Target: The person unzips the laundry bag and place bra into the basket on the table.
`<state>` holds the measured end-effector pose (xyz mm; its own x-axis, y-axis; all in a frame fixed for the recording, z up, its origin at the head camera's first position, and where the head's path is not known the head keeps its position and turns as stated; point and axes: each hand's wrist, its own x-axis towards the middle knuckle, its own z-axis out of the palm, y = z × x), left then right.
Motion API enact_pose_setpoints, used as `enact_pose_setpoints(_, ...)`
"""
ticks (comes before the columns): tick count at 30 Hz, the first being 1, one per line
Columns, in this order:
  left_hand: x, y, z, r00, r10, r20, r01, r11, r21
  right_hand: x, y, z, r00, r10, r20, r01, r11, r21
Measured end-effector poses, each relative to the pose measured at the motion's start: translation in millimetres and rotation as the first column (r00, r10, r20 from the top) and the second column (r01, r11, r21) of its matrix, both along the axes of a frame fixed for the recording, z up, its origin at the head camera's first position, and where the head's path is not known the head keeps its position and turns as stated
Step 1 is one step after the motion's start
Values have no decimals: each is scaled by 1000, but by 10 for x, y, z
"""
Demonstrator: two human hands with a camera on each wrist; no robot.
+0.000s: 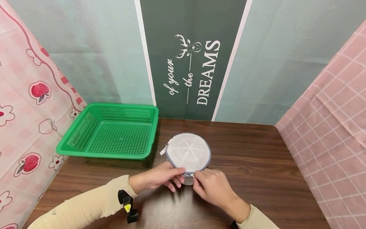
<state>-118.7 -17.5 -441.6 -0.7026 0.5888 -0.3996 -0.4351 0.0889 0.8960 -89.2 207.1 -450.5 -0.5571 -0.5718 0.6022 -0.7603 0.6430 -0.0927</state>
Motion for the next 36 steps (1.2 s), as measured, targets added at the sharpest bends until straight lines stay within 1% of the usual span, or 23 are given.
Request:
enact_pose_setpoints(5,-23,-14,8,1000,-1,-4,1,1000,-5,-30,22,15,1000,15,-3,-15,1000,6)
enact_pose_setpoints(10,-37,-15,11,1000,1,0,-1,1000,-10,-56,48,14,999,51,3,-52,999,12)
enact_pose_setpoints(17,-64,-21,-9,1000,14,-2,-14,1000,-24,-93,82,11,996,85,0,-85,996,13)
enact_pose_setpoints(20,-79,-30,-13,1000,6,-9,-6,999,-37,-111,88,5,995,99,-20,-99,995,15)
enact_pose_setpoints(26,-125,-62,-19,1000,9,-21,-11,997,-75,-153,131,-2,990,119,-72,-118,993,21)
enact_pose_setpoints(31,-146,-84,-24,1000,13,-22,-15,995,-96,-175,186,0,990,123,-71,-120,992,36)
enact_pose_setpoints(36,-154,-84,-19,1000,-3,-24,1,995,-102,-187,234,1,988,139,-73,-136,990,37)
